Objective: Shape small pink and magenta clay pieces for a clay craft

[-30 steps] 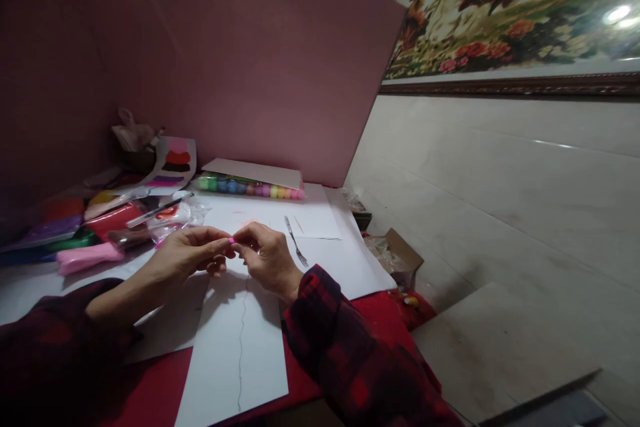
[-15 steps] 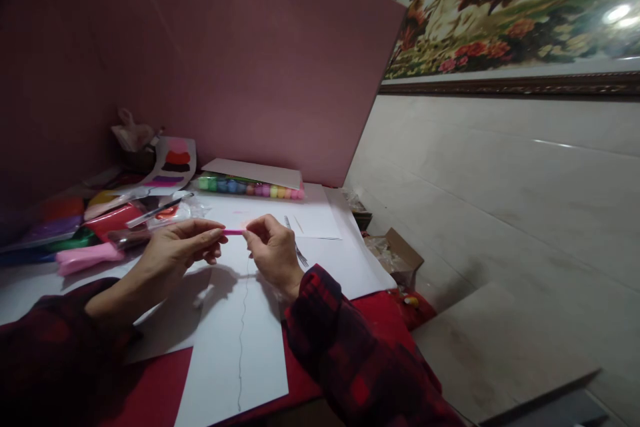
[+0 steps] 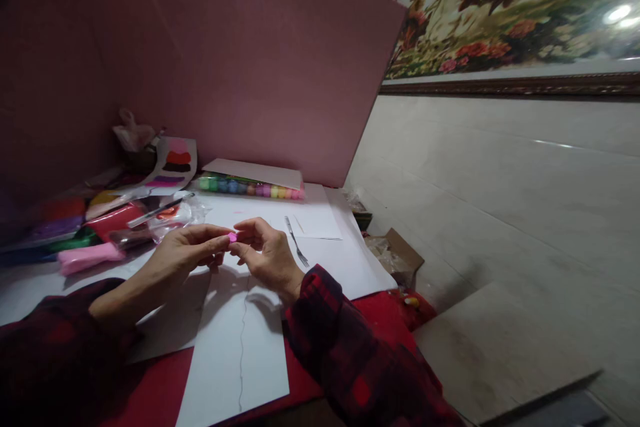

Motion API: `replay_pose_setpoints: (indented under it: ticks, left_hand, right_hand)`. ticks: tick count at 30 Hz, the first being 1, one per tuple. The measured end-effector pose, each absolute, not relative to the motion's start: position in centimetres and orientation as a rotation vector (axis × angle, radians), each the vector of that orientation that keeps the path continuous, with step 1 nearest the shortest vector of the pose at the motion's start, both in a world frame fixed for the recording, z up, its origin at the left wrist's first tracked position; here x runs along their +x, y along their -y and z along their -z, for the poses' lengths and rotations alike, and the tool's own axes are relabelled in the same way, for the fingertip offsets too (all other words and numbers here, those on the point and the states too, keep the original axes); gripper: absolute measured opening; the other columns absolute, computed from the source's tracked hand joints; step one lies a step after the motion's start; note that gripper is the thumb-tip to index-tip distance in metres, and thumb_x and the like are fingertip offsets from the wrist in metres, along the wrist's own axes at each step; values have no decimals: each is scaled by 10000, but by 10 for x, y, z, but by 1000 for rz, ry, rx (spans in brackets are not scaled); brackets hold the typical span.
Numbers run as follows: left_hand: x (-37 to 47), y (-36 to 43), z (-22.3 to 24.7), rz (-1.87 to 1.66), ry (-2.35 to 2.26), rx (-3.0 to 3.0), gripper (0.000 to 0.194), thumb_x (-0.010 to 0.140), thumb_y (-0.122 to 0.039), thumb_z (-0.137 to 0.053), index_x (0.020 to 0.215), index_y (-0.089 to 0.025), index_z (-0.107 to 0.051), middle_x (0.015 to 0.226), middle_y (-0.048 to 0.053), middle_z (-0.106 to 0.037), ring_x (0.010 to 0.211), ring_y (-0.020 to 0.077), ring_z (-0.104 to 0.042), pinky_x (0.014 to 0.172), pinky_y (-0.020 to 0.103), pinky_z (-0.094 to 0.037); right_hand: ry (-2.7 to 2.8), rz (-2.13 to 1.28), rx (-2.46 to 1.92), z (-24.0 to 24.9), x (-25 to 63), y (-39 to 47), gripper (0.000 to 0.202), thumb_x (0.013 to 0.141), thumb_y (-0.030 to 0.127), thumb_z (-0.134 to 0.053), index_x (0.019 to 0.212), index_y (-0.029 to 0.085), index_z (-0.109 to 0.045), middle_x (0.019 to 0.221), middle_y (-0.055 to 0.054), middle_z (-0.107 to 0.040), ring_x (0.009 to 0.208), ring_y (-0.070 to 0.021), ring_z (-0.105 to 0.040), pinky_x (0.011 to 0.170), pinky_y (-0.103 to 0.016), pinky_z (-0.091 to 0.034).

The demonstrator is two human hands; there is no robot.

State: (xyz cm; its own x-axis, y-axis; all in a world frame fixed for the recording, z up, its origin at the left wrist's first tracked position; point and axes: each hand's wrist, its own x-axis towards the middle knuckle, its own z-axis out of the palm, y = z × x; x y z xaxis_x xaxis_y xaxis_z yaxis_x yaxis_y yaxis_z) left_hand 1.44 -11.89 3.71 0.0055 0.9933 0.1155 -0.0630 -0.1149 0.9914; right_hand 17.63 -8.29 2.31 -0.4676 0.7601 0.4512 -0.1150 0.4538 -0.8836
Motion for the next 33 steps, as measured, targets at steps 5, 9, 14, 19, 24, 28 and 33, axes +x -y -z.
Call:
replay_pose_setpoints:
  ticks: [5, 9, 14, 19, 24, 28, 33]
  left_hand:
    - [14, 120, -36, -1273, -1065, 1306, 275, 673, -381, -763, 753, -133, -674, 590, 0, -623, 503, 120, -543, 490, 252, -455]
    - [14, 117, -33, -1251, -1067, 1300, 248, 705, -357, -741, 717, -132, -639, 556, -12, -610, 439, 95, -520, 459, 228, -402]
    - [13, 115, -32, -1414, -1052, 1168, 223, 675, -320, -772, 696, -130, -657, 593, -2, -634, 459, 91, -527, 453, 222, -420]
    - [11, 117, -34, -1405, -1060, 1079, 287, 625, -318, -814, 824, -132, -725, 648, 22, -662, 550, 116, -568, 478, 222, -457]
    - [13, 117, -33, -1294, -1121, 1158, 318, 622, -344, -815, 856, -141, -744, 607, 9, -627, 547, 119, -543, 479, 234, -468]
    - [14, 117, -33, -1279, -1127, 1230, 294, 626, -379, -802, 795, -146, -743, 653, 25, -641, 551, 122, -533, 462, 236, -467]
    - [14, 117, -36, -1268, -1135, 1271, 311, 627, -420, -785, 732, -135, -720, 598, 13, -620, 530, 123, -532, 464, 239, -465]
  right_hand:
    - [1749, -1124, -571, -21, 176, 81, 201, 777, 335, -698, 798, 160, -601, 692, -6, -620, 606, -118, -603, 516, -241, -512]
    - [1752, -1125, -535, -22, 176, 81, 193, 778, 316, -696, 762, 161, -582, 670, 11, -597, 551, -97, -574, 495, -231, -504]
    - [1618, -1092, -625, -21, 174, 76, 204, 749, 292, -707, 707, 159, -558, 610, 42, -550, 474, -74, -525, 411, -196, -465]
    - [1554, -1167, -609, -19, 173, 72, 168, 751, 284, -702, 779, 156, -596, 636, 31, -572, 482, -80, -532, 387, -190, -456]
    - [1610, -1156, -587, -19, 174, 77, 67, 786, 221, -659, 790, 157, -638, 654, 16, -591, 517, -85, -554, 451, -207, -489]
    - [1703, -1089, -550, -22, 174, 81, 96, 843, 236, -593, 821, 165, -655, 677, 4, -600, 543, -90, -568, 482, -222, -502]
    - [1736, -1113, -526, -22, 175, 83, 157, 792, 295, -680, 862, 171, -613, 699, -2, -632, 590, -114, -599, 507, -240, -510]
